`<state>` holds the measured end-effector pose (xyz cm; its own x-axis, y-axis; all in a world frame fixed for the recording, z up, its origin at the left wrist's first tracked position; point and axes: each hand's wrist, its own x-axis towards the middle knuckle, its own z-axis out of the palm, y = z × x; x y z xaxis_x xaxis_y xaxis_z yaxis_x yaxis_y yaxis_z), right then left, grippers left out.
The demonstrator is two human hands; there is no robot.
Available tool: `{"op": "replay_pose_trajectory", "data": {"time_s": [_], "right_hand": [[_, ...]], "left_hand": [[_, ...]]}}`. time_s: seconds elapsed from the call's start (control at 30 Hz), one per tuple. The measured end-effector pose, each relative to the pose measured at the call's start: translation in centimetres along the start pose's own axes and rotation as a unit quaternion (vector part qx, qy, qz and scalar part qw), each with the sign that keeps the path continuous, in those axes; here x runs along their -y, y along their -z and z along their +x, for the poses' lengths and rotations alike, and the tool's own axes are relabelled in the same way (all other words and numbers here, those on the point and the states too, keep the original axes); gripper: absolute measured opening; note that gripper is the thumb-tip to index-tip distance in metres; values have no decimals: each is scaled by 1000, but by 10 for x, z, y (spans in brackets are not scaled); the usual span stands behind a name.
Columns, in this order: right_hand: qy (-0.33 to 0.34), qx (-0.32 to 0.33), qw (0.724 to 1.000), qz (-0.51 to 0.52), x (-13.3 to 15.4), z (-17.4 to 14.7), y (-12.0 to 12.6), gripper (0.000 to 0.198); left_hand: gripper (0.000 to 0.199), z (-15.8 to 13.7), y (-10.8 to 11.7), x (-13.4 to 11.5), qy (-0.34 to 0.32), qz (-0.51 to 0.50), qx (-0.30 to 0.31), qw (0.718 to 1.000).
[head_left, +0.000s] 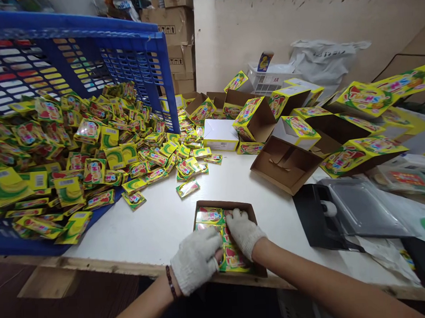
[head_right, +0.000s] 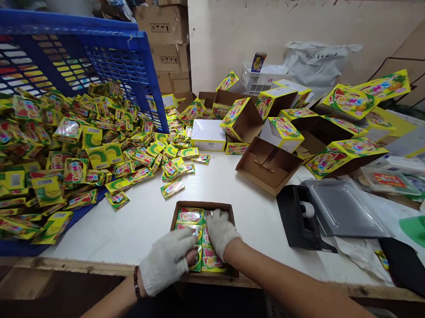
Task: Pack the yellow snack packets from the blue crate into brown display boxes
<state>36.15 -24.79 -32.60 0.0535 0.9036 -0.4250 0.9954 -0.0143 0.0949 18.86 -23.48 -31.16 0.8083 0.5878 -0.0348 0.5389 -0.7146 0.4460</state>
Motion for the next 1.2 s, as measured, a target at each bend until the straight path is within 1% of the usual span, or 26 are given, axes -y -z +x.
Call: {"op": "replay_pose_trajectory", "data": {"time_s": [0.03, 0.1, 0.17, 0.2, 0.3, 0.37, 0.4, 0.43, 0.47, 0.5, 0.53, 0.57, 0.63, 0.67, 0.7, 0.73, 0.8, 0.87, 0.9, 0.93, 1.03, 1.07, 1.1, 1.13, 1.17, 1.2], "right_hand": [[-3, 11, 1000, 2, 4, -1, -3, 47], [-14, 45, 999, 12, 11, -1, -5, 54], [-26, 69, 997, 28, 14, 1, -3, 56], [-27, 71, 996, 39, 13, 2, 0, 57], [7, 70, 995, 74, 1, 3, 9, 52], [31, 55, 993, 99, -11, 1, 15, 36], [35, 29, 991, 126, -16, 0, 18, 28], [31, -13, 985, 169, -20, -1, 21, 25], [22, -65, 972, 226, -23, -1, 25, 27], [10, -119, 949, 291, -25, -2, 29, 28], [-1, -163, 920, 357, -26, -2, 35, 30], [-7, -189, 890, 416, -27, -3, 42, 33], [5, -184, 846, 501, -28, -5, 57, 40], [19, -168, 831, 529, -29, -8, 65, 44], [34, -162, 823, 544, -30, -11, 72, 48], [49, -173, 821, 541, -31, -15, 78, 51], [78, -242, 835, 487, -34, -26, 87, 57], [83, -306, 842, 437, -36, -37, 89, 62], [77, -309, 836, 446, -36, -42, 88, 64], [72, -288, 825, 482, -35, -47, 85, 64], [90, -168, 759, 623, -25, -55, 72, 54], [97, -146, 741, 648, -21, -56, 68, 48], [93, -144, 731, 661, -18, -58, 64, 43], [81, -155, 730, 661, -17, -58, 62, 40], [69, -169, 739, 649, -19, -59, 62, 38], [65, -175, 756, 628, -23, -58, 63, 37]], "left_hand": [[21, 5, 6, 13, 9, -22, -55, 998], [24, 21, 17, 44, 75, -29, -145, 986], [25, 44, 25, 77, 175, 15, -143, 974], [26, 56, 27, 92, 211, 30, -145, 966], [33, 79, 25, 123, 262, 49, -150, 952], [34, 78, 20, 128, 272, 50, -166, 947], [37, 73, 18, 127, 275, 50, -176, 944], [42, 66, 16, 122, 271, 51, -192, 942], [48, 57, 14, 115, 252, 50, -218, 942], [54, 48, 13, 106, 216, 50, -253, 942], [58, 39, 12, 95, 165, 53, -293, 940], [60, 32, 12, 83, 107, 57, -333, 935], [64, 21, 13, 58, 8, 64, -398, 915], [66, 18, 14, 47, -14, 67, -418, 906], [69, 17, 16, 37, -23, 71, -432, 899], [70, 17, 17, 29, -28, 76, -441, 894], [71, 18, 18, 17, -55, 92, -443, 890], [68, 20, 16, 10, -91, 86, -429, 894], [66, 21, 15, 7, -91, 65, -430, 896], [64, 21, 13, 3, -74, 36, -441, 894], [58, 21, 3, -14, 14, -46, -497, 866], [57, 20, -1, -20, 27, -62, -509, 858], [56, 20, -4, -25, 27, -72, -510, 857], [56, 20, -6, -27, 16, -80, -498, 864], [56, 20, -7, -26, 0, -84, -477, 875], [56, 19, -5, -21, -12, -82, -455, 887]]}}
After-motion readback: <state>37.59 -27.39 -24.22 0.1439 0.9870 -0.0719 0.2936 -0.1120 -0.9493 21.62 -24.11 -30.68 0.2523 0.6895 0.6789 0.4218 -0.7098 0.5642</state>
